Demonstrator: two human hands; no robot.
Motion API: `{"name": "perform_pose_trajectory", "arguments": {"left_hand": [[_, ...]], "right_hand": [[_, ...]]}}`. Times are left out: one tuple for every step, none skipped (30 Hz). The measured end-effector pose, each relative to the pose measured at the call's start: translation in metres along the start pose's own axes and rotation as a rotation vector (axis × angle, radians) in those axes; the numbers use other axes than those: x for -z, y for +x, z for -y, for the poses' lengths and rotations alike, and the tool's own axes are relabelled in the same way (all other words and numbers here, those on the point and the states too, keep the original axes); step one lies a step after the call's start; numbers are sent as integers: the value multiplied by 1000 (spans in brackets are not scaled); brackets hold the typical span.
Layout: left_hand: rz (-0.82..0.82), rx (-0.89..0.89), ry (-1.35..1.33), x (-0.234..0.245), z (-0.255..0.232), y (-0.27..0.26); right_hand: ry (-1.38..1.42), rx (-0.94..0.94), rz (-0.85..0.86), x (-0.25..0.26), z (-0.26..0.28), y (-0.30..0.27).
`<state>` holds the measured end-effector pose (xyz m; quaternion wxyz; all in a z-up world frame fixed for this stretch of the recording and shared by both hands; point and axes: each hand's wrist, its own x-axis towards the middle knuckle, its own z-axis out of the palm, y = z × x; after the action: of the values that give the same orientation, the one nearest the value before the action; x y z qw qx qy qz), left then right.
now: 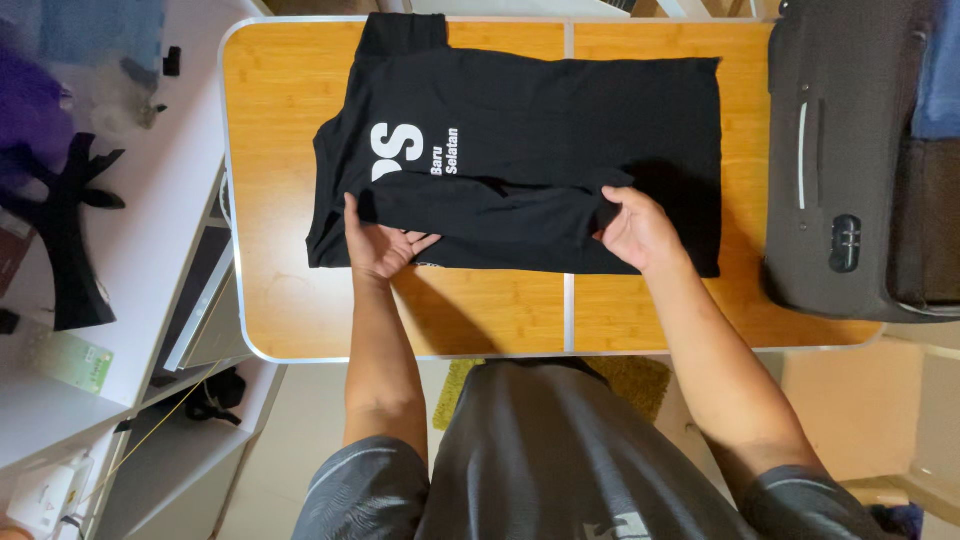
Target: The person folds a pair of blue jeans and a black t-shirt on a bamboo table, then places them into a black suitcase that already contains other packed clothing.
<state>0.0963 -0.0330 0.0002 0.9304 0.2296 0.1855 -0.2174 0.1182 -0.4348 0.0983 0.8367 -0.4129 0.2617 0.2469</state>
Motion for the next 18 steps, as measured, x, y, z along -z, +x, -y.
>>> {"name": "perform_pose_trajectory", "arguments": {"left_hand": [[-103,-21,-135,-7,5,5],[-208,-38,-270,-11,7,8],[-207,-32,-269,-12,5,13],[-143,-110,-296,-12,1,20],[-79,-188,-324,-9,-3,25],[-76,-182,-326,-4,-6,28],[-80,-188,-287,2,-10,32],[-84,-194,-246,10,-17,35],[-81,-189,-245,19,-22,40],[-144,-133,-170,29,-26,44],[-207,-76,-94,38,-28,49],[-206,-71,-91,47,-29,52],[-237,-81,-120,55,-30,54],[-270,-92,-150,61,-30,55],[-270,-88,-147,65,-31,55],[-294,-99,-179,67,-32,56],[-319,-111,-210,66,-31,56],[-320,-106,-207,64,-30,53]], "right_hand": [[3,2,-2,-2,5,3],[57,45,77,0,9,7],[111,90,155,5,11,12],[112,93,149,10,15,18],[202,108,145,14,18,24],[290,125,142,17,21,25],[290,129,137,20,22,21],[44,138,44,21,23,16],[-202,144,-51,23,22,11],[-197,146,-56,28,18,7],[-280,106,-82,38,14,4],[-362,66,-108,51,8,5],[-359,67,-112,67,1,7],[-381,31,-193,84,-6,10],[-402,-6,-274,100,-15,16],[-398,-5,-278,114,-26,25],[-385,-29,-337,127,-37,33],[-372,-56,-397,139,-46,40]]}}
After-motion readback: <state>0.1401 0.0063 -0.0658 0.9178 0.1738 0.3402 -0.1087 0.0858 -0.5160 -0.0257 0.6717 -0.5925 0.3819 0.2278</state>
